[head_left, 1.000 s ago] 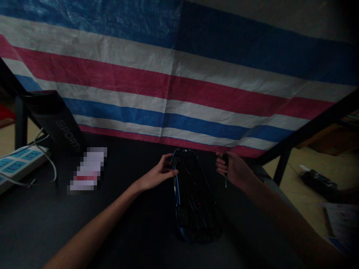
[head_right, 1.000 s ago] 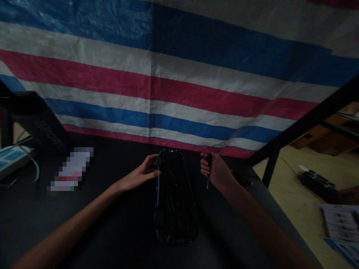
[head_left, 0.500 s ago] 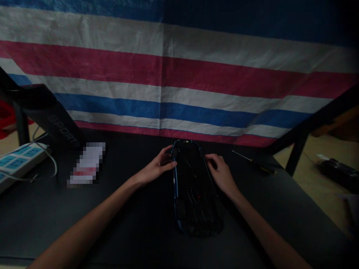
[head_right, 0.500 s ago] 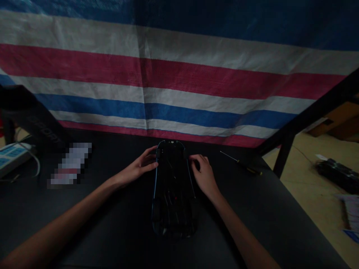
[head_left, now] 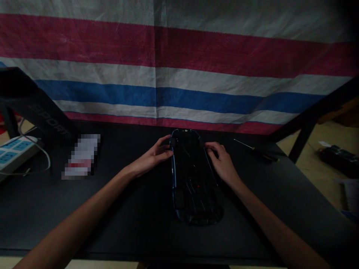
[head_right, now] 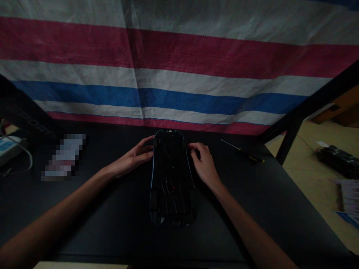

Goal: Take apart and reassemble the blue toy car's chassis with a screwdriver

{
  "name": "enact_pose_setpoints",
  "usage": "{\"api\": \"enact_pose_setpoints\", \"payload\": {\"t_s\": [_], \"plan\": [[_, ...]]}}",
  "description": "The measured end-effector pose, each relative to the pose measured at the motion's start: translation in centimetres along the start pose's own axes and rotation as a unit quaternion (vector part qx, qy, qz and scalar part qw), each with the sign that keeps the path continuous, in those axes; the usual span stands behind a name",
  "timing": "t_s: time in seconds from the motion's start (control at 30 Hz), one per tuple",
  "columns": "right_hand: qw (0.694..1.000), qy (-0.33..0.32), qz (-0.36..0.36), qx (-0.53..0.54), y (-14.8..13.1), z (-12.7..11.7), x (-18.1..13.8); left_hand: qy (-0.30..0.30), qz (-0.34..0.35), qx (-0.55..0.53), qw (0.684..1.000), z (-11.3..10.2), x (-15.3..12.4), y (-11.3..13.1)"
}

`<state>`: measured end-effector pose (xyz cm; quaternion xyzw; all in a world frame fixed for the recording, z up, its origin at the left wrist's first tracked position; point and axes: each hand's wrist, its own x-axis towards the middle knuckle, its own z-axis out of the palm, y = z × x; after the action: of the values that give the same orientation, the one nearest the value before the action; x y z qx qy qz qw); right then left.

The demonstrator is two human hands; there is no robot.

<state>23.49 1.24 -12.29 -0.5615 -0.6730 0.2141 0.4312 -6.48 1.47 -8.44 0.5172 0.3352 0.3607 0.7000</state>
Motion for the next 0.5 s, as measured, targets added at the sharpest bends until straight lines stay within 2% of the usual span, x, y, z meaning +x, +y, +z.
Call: {"api": "enact_pose_setpoints", "payload": {"t_s": [0.23,0.5], "plan": [[0.998,0.051,0.03,0.014,0.4,-0.3,-0.2,-0.001,-0.012,-0.047,0.999,0.0,0.1,-0.2],[0.999,0.041,0.017,0.022,1.1,-0.1,-0.1,-0.015,-0.007,-0.039,0.999,0.2,0.3,-0.1]]}}
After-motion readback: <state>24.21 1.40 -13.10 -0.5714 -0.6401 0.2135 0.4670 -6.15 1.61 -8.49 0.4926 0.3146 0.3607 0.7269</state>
